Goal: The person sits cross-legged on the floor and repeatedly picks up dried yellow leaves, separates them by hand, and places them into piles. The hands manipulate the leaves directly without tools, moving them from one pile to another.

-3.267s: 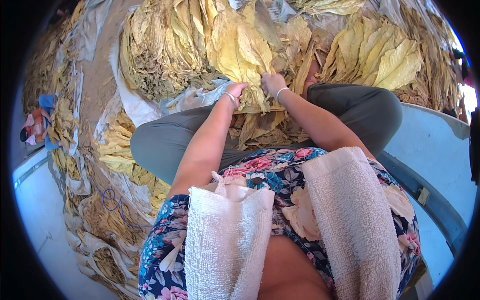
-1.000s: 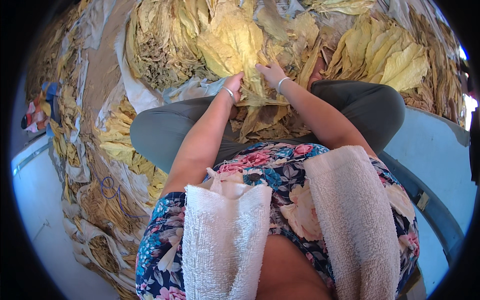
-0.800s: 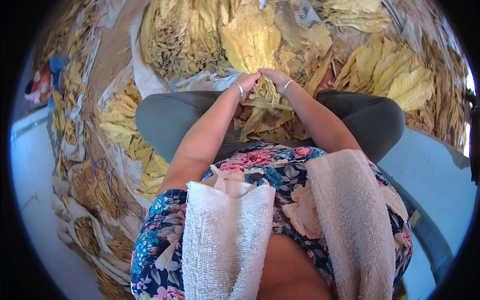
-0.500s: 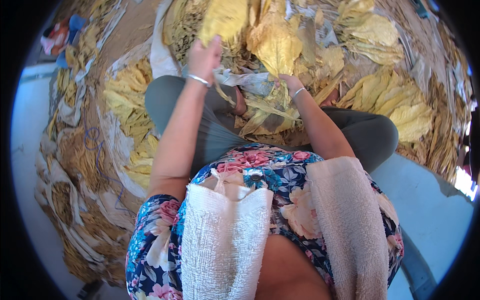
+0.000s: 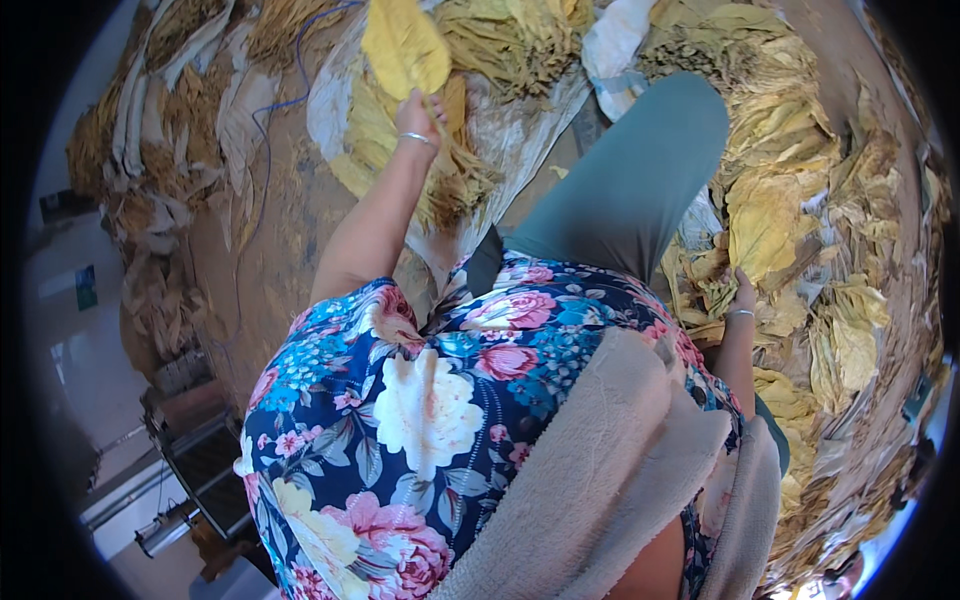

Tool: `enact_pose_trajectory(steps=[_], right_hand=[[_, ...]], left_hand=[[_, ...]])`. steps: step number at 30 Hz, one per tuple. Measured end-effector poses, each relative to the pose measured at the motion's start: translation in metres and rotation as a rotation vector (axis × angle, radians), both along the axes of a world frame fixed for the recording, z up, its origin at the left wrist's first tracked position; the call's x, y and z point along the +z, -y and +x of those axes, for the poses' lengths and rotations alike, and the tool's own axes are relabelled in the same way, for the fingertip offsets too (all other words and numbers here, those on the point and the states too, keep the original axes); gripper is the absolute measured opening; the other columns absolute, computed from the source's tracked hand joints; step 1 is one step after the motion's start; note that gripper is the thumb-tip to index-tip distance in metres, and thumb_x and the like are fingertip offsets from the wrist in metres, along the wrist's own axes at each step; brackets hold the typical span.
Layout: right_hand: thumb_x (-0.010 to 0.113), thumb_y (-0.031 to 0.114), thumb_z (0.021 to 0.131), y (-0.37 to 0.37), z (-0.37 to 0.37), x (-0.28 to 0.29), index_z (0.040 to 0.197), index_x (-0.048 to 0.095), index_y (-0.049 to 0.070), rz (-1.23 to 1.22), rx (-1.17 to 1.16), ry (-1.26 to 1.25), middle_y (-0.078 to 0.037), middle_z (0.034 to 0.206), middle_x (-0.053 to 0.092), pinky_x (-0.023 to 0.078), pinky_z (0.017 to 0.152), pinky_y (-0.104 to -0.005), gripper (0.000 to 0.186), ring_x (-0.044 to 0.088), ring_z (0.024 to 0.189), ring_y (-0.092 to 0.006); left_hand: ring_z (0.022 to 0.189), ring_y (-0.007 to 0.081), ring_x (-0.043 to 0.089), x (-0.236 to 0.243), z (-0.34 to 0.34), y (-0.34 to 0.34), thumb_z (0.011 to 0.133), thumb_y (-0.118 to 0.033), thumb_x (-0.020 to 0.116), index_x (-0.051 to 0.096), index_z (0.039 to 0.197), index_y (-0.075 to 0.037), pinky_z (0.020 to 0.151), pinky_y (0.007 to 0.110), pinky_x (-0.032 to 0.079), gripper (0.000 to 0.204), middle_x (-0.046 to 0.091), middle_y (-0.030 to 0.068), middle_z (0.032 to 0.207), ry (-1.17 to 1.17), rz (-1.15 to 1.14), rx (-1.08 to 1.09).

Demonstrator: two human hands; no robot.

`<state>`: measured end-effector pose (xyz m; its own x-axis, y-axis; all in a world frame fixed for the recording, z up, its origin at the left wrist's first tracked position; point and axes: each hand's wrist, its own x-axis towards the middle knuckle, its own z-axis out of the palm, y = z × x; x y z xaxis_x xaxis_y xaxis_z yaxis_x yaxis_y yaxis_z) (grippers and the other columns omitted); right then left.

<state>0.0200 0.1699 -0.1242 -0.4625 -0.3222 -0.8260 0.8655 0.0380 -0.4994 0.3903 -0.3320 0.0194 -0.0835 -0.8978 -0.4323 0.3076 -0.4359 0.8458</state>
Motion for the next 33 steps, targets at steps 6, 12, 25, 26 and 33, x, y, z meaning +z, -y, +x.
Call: enact_pose_trajectory(steps=[6, 12, 25, 26, 33], right_hand=[[0.049, 0.015, 0.084, 0.022, 0.0, 0.023, 0.092, 0.048, 0.004, 0.12, 0.009, -0.021, -0.005, 0.069, 0.056, 0.045, 0.049, -0.0251, 0.014, 0.05, 0.052, -0.0135], [0.051, 0.016, 0.083, 0.03, 0.005, 0.051, 0.091, 0.049, 0.005, 0.184, 0.017, -0.02, -0.005, 0.069, 0.056, 0.046, 0.048, -0.025, 0.013, 0.051, 0.052, -0.0134], [0.048, 0.018, 0.085, 0.038, 0.003, 0.057, 0.084, 0.05, 0.003, 0.232, 0.095, -0.064, -0.005, 0.066, 0.055, 0.045, 0.05, -0.0252, 0.015, 0.052, 0.054, -0.0145], [0.048, 0.017, 0.085, 0.038, 0.003, 0.058, 0.085, 0.049, 0.003, 0.247, 0.081, -0.064, -0.005, 0.066, 0.055, 0.045, 0.05, -0.0252, 0.015, 0.052, 0.054, -0.0146], [0.048, 0.017, 0.084, 0.048, -0.002, 0.066, 0.087, 0.049, 0.001, 0.23, 0.094, -0.081, -0.006, 0.067, 0.055, 0.046, 0.051, -0.024, 0.017, 0.052, 0.055, -0.0155]], left_hand=[[0.053, 0.0166, 0.044, -0.06, 0.099, 0.083, 0.09, -0.031, 0.033, 0.041, 0.092, -0.004, 0.046, 0.031, 0.041, 0.029, 0.047, 0.0052, 0.067, 0.135, 0.072, 0.194], [0.058, 0.0228, 0.053, -0.096, 0.107, 0.102, 0.091, -0.032, 0.029, 0.04, 0.102, -0.002, 0.053, 0.039, 0.048, 0.034, 0.054, 0.0086, 0.077, 0.319, 0.562, 0.005], [0.052, 0.0188, 0.051, -0.021, 0.199, 0.112, 0.085, -0.02, 0.04, 0.05, 0.084, -0.001, 0.046, 0.031, 0.045, 0.021, 0.052, 0.0098, 0.064, 0.656, 0.114, 0.468], [0.054, 0.0206, 0.054, -0.017, 0.202, 0.106, 0.083, -0.017, 0.041, 0.053, 0.084, 0.001, 0.048, 0.031, 0.046, 0.022, 0.055, 0.0116, 0.066, 0.798, 0.137, 0.498], [0.066, 0.0253, 0.056, -0.096, 0.225, 0.089, 0.079, -0.016, 0.044, 0.057, 0.086, 0.0, 0.059, 0.032, 0.045, 0.022, 0.057, 0.015, 0.077, 1.211, 0.206, 0.079]])
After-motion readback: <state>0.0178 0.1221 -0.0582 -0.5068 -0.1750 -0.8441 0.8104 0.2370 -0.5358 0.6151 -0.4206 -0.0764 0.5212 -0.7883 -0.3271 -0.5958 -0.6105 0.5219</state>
